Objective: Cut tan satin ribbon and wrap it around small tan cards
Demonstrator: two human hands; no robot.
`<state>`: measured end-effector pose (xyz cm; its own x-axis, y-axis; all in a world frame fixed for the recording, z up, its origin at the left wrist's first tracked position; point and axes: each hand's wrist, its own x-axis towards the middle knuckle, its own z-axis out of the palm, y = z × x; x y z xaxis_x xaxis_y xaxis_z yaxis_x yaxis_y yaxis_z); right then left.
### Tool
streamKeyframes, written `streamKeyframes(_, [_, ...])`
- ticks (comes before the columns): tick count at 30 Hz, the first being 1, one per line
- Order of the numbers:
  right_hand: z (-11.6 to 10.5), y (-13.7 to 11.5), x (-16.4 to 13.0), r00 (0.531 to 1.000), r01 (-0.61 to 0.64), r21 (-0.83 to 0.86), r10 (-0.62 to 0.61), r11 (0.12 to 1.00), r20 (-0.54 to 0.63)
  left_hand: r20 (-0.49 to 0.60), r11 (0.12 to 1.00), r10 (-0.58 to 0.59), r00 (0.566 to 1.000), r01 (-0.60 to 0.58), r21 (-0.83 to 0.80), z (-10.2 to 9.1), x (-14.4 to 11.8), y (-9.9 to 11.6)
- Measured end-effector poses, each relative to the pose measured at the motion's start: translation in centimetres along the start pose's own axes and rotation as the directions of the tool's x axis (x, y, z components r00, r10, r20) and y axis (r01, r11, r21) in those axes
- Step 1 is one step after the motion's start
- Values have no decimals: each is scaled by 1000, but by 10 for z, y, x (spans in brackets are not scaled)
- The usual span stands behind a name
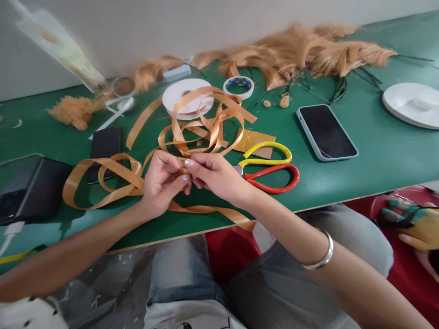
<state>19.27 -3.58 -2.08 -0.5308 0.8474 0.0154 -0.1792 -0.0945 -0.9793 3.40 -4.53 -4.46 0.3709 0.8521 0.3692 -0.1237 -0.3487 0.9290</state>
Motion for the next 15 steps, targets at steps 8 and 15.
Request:
streamKeyframes(8, [9,8,-1,986,-80,281,117,956,-117,-35,984,-100,994,93,-150,4,3,4])
streamKeyframes(15, [20,3,-5,958,-127,425,222,896,-183,-85,980,-78,993,60,-192,6,3,4])
